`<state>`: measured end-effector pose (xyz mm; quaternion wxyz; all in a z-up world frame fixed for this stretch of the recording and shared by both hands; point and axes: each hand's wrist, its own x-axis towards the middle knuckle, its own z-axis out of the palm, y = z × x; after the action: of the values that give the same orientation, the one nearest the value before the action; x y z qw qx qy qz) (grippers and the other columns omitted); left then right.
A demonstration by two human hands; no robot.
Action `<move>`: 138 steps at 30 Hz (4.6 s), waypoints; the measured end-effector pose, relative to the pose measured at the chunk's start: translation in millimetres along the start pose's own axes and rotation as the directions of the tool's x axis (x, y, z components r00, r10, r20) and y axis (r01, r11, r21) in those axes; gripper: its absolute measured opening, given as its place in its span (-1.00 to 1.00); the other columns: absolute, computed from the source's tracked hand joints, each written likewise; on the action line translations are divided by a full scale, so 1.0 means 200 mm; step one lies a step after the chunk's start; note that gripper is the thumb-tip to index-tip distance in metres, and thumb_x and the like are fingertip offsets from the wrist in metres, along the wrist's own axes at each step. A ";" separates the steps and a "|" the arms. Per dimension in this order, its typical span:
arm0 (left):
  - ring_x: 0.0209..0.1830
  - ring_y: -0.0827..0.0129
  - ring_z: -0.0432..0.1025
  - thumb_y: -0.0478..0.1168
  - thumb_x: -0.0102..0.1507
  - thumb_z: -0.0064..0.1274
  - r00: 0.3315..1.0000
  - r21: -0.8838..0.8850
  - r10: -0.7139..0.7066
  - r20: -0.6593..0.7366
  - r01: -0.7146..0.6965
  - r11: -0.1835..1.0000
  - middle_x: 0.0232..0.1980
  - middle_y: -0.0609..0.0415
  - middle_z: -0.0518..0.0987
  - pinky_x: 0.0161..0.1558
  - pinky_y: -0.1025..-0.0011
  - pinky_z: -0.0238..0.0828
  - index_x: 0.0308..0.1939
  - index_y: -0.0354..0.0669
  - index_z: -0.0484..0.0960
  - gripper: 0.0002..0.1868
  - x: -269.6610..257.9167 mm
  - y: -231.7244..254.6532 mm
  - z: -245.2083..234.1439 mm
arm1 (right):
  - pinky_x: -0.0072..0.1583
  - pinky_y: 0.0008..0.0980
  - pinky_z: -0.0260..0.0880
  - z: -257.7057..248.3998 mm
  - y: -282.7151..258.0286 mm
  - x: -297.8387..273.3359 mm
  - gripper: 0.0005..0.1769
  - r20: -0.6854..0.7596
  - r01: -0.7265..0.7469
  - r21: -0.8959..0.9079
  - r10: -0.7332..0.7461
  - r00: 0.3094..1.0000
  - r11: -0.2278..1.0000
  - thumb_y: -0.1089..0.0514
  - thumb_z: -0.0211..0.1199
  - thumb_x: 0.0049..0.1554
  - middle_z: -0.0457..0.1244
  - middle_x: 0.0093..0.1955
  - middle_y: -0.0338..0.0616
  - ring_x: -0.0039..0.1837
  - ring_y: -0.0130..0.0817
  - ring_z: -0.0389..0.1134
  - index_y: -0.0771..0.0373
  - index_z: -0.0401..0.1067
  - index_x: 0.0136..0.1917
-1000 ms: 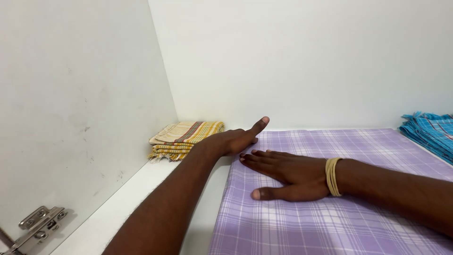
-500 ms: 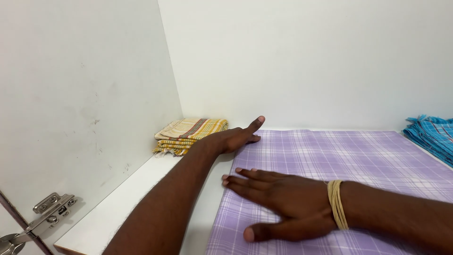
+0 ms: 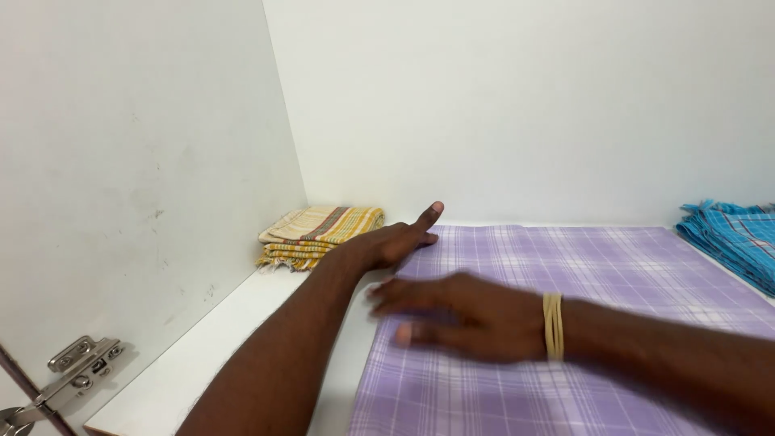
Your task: Unfold, smooth out, and organize various checkered towels on a shelf.
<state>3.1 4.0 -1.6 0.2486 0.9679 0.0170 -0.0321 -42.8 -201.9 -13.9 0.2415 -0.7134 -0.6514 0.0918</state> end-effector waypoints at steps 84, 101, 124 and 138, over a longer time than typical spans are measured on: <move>0.63 0.10 0.09 0.21 0.46 -0.58 0.960 0.461 -0.216 -0.178 0.275 0.844 0.72 0.03 -0.04 0.54 0.10 0.03 0.67 0.15 -0.04 -0.30 0.06 0.52 0.29 | 0.67 -0.12 -0.34 -0.40 0.77 -0.74 -0.09 -0.379 -0.868 -0.378 0.801 0.463 0.323 -0.51 -0.44 0.24 -0.33 0.77 -0.21 0.76 -0.24 -0.39 -0.07 -0.24 0.70; 0.72 0.13 -0.33 0.41 0.36 -0.59 0.990 0.328 0.002 -0.144 0.045 0.944 0.72 0.07 -0.23 0.62 0.16 -0.40 0.65 0.06 -0.17 -0.11 0.22 0.49 0.49 | 0.67 -0.10 -0.41 -0.44 0.89 -0.81 0.09 -0.397 -0.890 -0.339 0.811 0.430 0.305 -0.60 -0.42 0.20 -0.30 0.75 0.02 0.76 -0.14 -0.39 0.18 -0.24 0.69; 0.70 0.28 -0.25 0.54 0.24 -0.48 0.976 0.214 0.213 -0.049 -0.198 0.957 0.69 0.10 -0.07 0.61 0.23 -0.31 0.60 -0.02 0.00 0.03 0.17 -0.08 0.23 | 0.59 -0.08 -0.02 -0.40 0.69 -0.74 -0.07 -0.455 -0.784 -0.411 0.640 0.619 0.465 -0.48 -0.23 0.24 0.02 0.64 0.02 0.64 0.01 0.00 0.20 0.11 0.59; 0.70 0.21 -0.17 0.60 0.18 -0.76 0.999 0.162 0.036 -0.019 -0.032 0.986 0.69 0.17 -0.02 0.58 0.01 -0.20 0.61 0.23 0.01 0.03 -0.01 0.04 0.16 | 0.51 -0.04 0.06 -0.02 0.19 -0.09 -0.03 0.006 -0.267 -0.285 0.280 0.960 0.921 -0.48 -0.22 0.20 0.00 0.63 0.07 0.60 -0.01 0.06 0.17 -0.06 0.64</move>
<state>-1.2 -18.3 -25.3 0.1698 0.9853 0.0004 -0.0186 -8.8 -221.5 -31.1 0.1074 -0.8219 -0.5574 0.0476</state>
